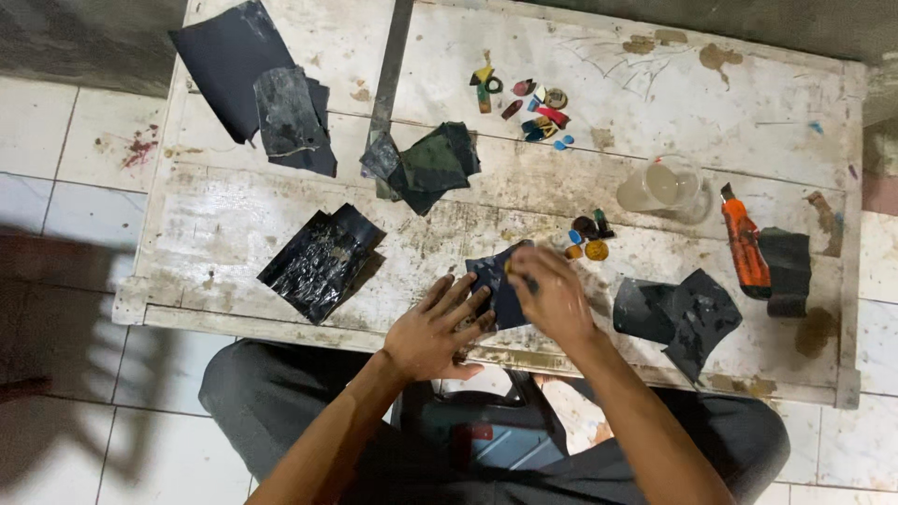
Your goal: The person sands a small black stone and several small round objects by hand using pieces of sandpaper on a white table.
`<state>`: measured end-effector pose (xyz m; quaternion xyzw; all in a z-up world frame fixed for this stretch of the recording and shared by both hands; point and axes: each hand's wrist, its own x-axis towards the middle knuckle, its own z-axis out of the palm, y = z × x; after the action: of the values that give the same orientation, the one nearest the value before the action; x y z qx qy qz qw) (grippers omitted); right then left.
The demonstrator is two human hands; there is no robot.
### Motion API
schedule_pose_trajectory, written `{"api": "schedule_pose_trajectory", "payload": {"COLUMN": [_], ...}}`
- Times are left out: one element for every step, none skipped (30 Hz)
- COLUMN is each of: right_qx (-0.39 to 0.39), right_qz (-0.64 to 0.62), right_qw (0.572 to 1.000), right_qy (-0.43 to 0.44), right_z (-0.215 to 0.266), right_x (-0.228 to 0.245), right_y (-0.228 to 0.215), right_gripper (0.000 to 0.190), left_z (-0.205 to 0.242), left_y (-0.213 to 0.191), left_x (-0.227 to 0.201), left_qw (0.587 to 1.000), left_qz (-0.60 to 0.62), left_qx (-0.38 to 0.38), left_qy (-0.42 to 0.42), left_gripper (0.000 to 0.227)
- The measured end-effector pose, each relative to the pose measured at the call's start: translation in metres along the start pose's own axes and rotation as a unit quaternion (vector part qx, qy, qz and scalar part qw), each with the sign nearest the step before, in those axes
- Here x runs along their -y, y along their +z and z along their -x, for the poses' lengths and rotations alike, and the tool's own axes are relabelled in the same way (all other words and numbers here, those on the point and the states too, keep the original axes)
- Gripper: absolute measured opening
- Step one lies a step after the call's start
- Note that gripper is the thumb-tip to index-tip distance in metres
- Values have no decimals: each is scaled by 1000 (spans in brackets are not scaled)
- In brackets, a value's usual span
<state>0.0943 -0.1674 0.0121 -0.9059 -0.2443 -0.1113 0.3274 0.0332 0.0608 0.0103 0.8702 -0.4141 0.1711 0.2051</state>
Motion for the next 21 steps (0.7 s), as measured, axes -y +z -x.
{"api": "schedule_pose_trajectory", "payload": {"right_qx": [-2,36,76,77,43,9,8,-11,-27,-24,-31,-38,-38,-45,-48,-45,-30,-16,-14,-32,-48], "right_qz": [1,-16,-33,-33,-42,-51,-52,-49,-47,-49,-40,-30,-31,-23,-16,-18,6,30,32,-39,-112], "right_qw": [1000,999,996,996,998,999,999,999,998,998,999,999,999,998,998,998,999,998,998,999,992], "right_qy": [-3,16,38,39,21,3,4,-15,-31,-26,-20,-14,-13,-22,-31,-30,-41,-53,-52,-20,17], "right_z": [15,29,48,48,47,47,41,36,35,24,7,-11,-8,-5,0,21,37,54,49,45,46], "right_x": [6,12,18,28,35,43,32,21,12,14,13,12,12,12,12,20,26,30,36,42,52], "right_y": [-3,-7,-11,-14,-18,-22,-13,-3,4,3,2,1,1,2,2,-2,-5,-8,-11,-14,-16], "right_gripper": [12,11,12,12,11,13,13,14,18,18,12,7,7,10,13,13,16,19,19,20,22], "left_z": [-1,-2,-2,-1,-1,-1,-2,-3,-1,2,1,1,1,0,1,5,5,4,2,0,3], "left_y": [-1,-1,-1,-1,0,2,2,2,1,2,4,5,5,6,6,6,7,8,8,10,9], "left_x": [1,2,0,0,1,0,2,4,0,-3,-2,0,1,2,1,-3,-1,1,3,4,2], "left_qw": [1000,1000,1000,1000,1000,1000,1000,1000,1000,1000,1000,1000,1000,1000,1000,1000,1000,1000,1000,1000,1000], "left_qz": [-3,-5,-3,-1,6,13,12,3,-2,2,3,4,3,6,10,12,18,24,27,18,13], "left_qx": [-2,-3,-1,-1,0,2,3,-1,-2,2,3,4,5,7,9,11,13,15,14,10,11], "left_qy": [1,2,1,2,-1,-4,-3,-1,-1,-3,-4,-4,-4,-2,-3,-6,-5,-4,-4,-4,-5], "left_gripper": [68,68,69,69,67,65,65,65,64,64,66,67,67,67,66,66,66,65,65,64,63]}}
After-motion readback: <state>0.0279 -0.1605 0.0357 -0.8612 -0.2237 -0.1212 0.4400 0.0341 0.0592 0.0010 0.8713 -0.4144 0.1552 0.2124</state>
